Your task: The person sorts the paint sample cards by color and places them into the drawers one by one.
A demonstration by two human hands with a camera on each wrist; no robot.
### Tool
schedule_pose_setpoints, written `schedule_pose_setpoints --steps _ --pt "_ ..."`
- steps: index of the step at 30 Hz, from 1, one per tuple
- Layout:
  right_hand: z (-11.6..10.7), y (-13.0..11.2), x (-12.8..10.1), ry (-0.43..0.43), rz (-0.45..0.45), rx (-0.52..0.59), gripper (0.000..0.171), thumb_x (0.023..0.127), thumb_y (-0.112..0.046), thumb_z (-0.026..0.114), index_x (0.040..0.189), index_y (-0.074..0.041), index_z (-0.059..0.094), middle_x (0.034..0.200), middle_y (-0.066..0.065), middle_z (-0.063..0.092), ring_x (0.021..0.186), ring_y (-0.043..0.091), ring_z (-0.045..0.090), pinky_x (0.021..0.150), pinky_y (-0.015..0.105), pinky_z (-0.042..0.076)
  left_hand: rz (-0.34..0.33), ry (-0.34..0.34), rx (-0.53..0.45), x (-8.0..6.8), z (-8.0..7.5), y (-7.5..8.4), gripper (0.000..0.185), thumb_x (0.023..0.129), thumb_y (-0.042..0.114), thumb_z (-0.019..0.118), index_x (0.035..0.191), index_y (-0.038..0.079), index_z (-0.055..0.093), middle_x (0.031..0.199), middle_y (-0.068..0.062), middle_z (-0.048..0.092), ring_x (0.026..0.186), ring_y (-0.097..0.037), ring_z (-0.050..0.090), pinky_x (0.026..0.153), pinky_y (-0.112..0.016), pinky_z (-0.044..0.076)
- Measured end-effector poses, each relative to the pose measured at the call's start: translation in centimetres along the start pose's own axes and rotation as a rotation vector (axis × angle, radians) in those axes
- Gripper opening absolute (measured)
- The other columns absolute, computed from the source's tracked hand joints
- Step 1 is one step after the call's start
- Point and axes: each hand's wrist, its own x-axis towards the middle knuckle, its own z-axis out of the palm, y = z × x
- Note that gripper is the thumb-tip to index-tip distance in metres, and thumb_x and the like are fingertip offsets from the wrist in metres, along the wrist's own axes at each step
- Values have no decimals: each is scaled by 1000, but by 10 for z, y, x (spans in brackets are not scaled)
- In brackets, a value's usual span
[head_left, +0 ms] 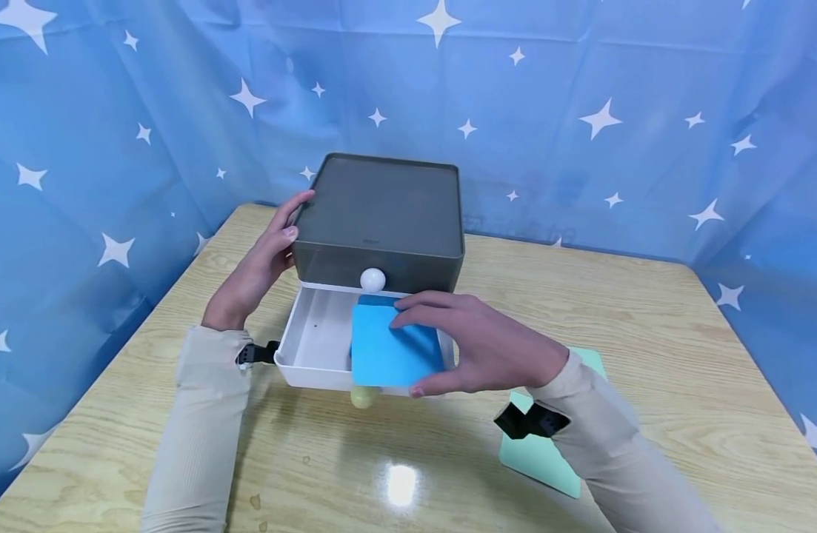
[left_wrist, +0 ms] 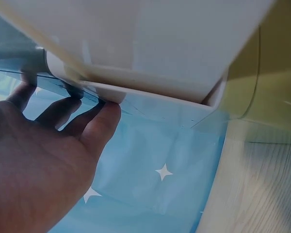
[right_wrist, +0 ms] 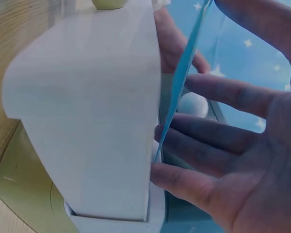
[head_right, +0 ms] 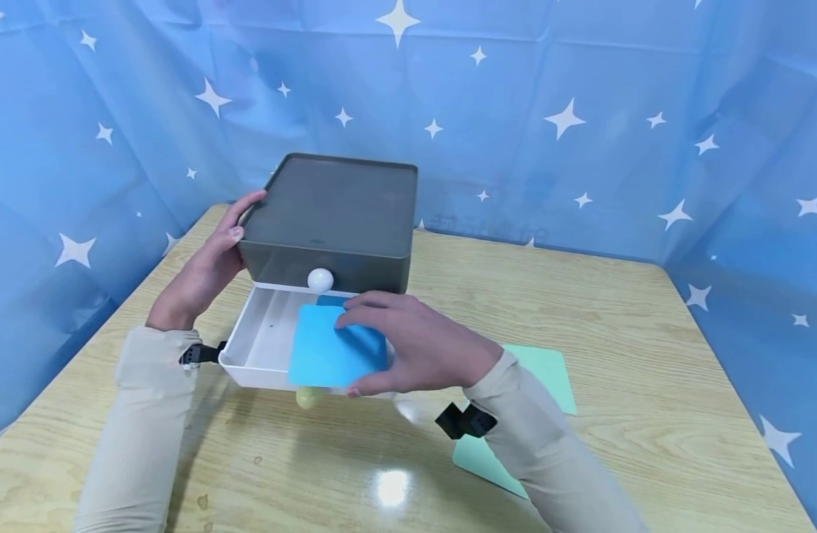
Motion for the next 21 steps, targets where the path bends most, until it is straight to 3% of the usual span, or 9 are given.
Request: schedule_pose_setpoints --steps 21 --pt "18 -1 14 5 67 -126 57 82 -47 79 127 -18 64 133 2 64 115 20 63 91 37 56 24 -2 -7 0 1 -3 55 105 40 29 159 41 18 168 -1 11 151 -30 22 115 -60 19"
